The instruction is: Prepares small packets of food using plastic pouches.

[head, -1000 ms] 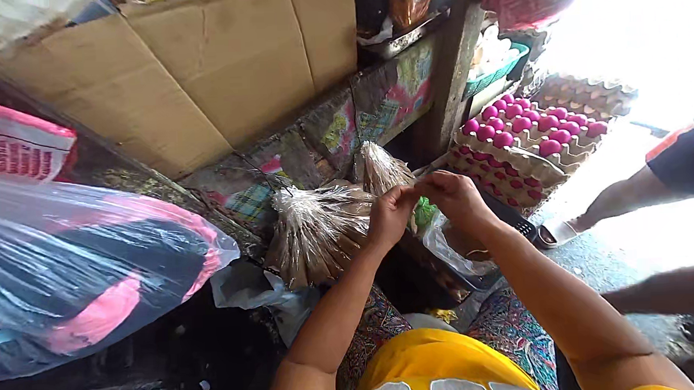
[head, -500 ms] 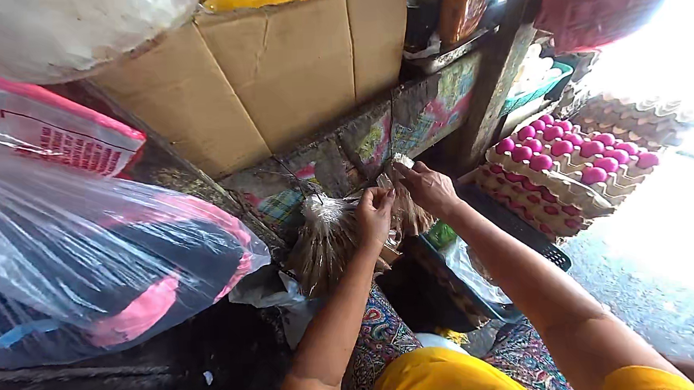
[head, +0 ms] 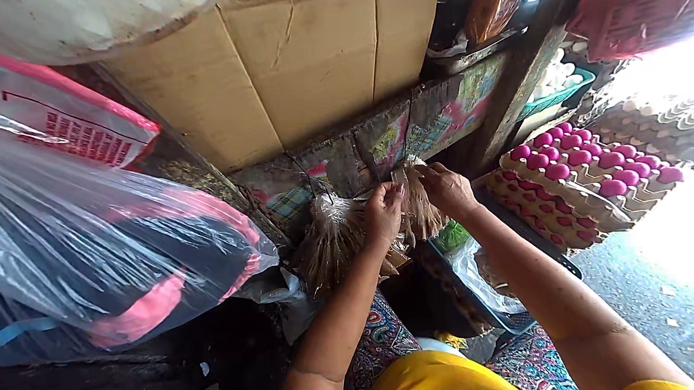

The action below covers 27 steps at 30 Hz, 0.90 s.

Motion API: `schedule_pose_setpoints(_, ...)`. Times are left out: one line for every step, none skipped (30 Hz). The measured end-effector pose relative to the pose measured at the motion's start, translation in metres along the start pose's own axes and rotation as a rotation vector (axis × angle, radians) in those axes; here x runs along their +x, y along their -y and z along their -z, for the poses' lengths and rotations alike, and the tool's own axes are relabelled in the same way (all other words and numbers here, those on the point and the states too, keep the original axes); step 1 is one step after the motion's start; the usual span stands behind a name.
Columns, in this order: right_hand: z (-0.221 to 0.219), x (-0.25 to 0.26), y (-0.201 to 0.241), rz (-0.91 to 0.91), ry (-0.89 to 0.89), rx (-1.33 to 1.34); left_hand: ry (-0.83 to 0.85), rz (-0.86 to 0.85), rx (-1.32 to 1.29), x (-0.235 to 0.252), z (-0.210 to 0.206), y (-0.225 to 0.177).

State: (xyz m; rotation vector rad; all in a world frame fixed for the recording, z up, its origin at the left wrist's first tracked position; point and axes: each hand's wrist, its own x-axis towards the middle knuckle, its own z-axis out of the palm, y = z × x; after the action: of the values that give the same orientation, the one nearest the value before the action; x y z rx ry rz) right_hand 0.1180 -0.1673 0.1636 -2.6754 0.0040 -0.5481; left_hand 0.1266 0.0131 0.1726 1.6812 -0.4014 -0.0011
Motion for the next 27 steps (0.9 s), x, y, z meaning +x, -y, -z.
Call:
schedule_pose_setpoints(0.001,-0.001,0.000,-0.011,-0.006,0.041,0.003,-0.019,-0.001,0.004,-0.001,-0.002)
schedule_pose_setpoints(0.002,-0.002,-0.001,-0.029,-0.021,0.100,0.008,-0.039,-0.001,0.009,-0.002,-0.004)
schedule_pose_setpoints(0.004,-0.002,-0.002,-0.046,-0.046,0.168,0.015,-0.052,0.009,0.013,-0.003,-0.008)
schedule_pose_setpoints(0.006,-0.002,-0.002,-0.062,-0.073,0.242,0.029,-0.058,0.023,0.019,-0.004,-0.012)
schedule_pose_setpoints(0.009,-0.001,-0.003,-0.092,-0.089,0.319,0.046,-0.058,0.040,0.025,-0.006,-0.013)
schedule_pose_setpoints(0.012,-0.001,-0.002,-0.134,-0.090,0.415,0.069,-0.051,0.066,0.031,-0.008,-0.015)
schedule_pose_setpoints(0.015,0.001,-0.001,-0.184,-0.078,0.524,0.100,-0.039,0.094,0.038,-0.011,-0.016)
schedule_pose_setpoints(0.019,0.003,0.000,-0.233,-0.054,0.622,0.135,-0.024,0.121,0.044,-0.014,-0.016)
schedule_pose_setpoints(0.022,0.006,0.001,-0.264,-0.030,0.693,0.175,-0.008,0.149,0.051,-0.017,-0.017)
schedule_pose_setpoints(0.025,0.010,0.001,-0.283,-0.011,0.741,0.216,0.005,0.170,0.058,-0.020,-0.015)
schedule_pose_setpoints(0.026,0.014,0.001,-0.297,0.005,0.770,0.255,0.018,0.186,0.064,-0.023,-0.014)
schedule_pose_setpoints(0.026,0.018,-0.001,-0.308,0.017,0.780,0.287,0.038,0.194,0.069,-0.026,-0.011)
schedule_pose_setpoints(0.025,0.022,-0.002,-0.318,0.030,0.776,0.311,0.060,0.195,0.074,-0.028,-0.009)
schedule_pose_setpoints(0.024,0.025,-0.004,-0.324,0.040,0.769,0.325,0.081,0.194,0.077,-0.030,-0.008)
schedule_pose_setpoints(0.022,0.028,-0.006,-0.330,0.038,0.765,0.330,0.096,0.195,0.080,-0.032,-0.007)
schedule_pose_setpoints(0.019,0.032,-0.007,-0.336,0.026,0.766,0.330,0.104,0.200,0.082,-0.032,-0.007)
schedule_pose_setpoints(0.017,0.035,-0.008,-0.342,0.009,0.774,0.326,0.107,0.208,0.083,-0.032,-0.007)
schedule_pose_setpoints(0.016,0.037,-0.007,-0.351,0.000,0.787,0.321,0.105,0.222,0.084,-0.032,-0.008)
schedule_pose_setpoints(0.015,0.039,-0.007,-0.364,-0.006,0.797,0.309,0.100,0.236,0.085,-0.033,-0.009)
schedule_pose_setpoints(0.014,0.041,-0.006,-0.383,-0.009,0.806,0.292,0.092,0.252,0.085,-0.034,-0.009)
schedule_pose_setpoints(0.014,0.042,-0.005,-0.411,-0.004,0.814,0.270,0.082,0.269,0.085,-0.036,-0.008)
schedule_pose_setpoints(0.014,0.045,-0.004,-0.446,0.006,0.813,0.246,0.083,0.286,0.086,-0.037,-0.007)
schedule_pose_setpoints(0.014,0.047,-0.003,-0.486,0.019,0.812,0.222,0.085,0.303,0.087,-0.039,-0.006)
schedule_pose_setpoints(0.014,0.049,-0.002,-0.523,0.034,0.808,0.199,0.085,0.317,0.088,-0.040,-0.004)
schedule_pose_setpoints(0.014,0.051,-0.001,-0.552,0.049,0.808,0.180,0.084,0.332,0.089,-0.040,-0.003)
schedule_pose_setpoints(0.013,0.052,0.000,-0.573,0.060,0.808,0.162,0.087,0.354,0.088,-0.041,-0.004)
schedule_pose_setpoints(0.011,0.053,0.001,-0.586,0.068,0.816,0.148,0.090,0.376,0.088,-0.041,-0.005)
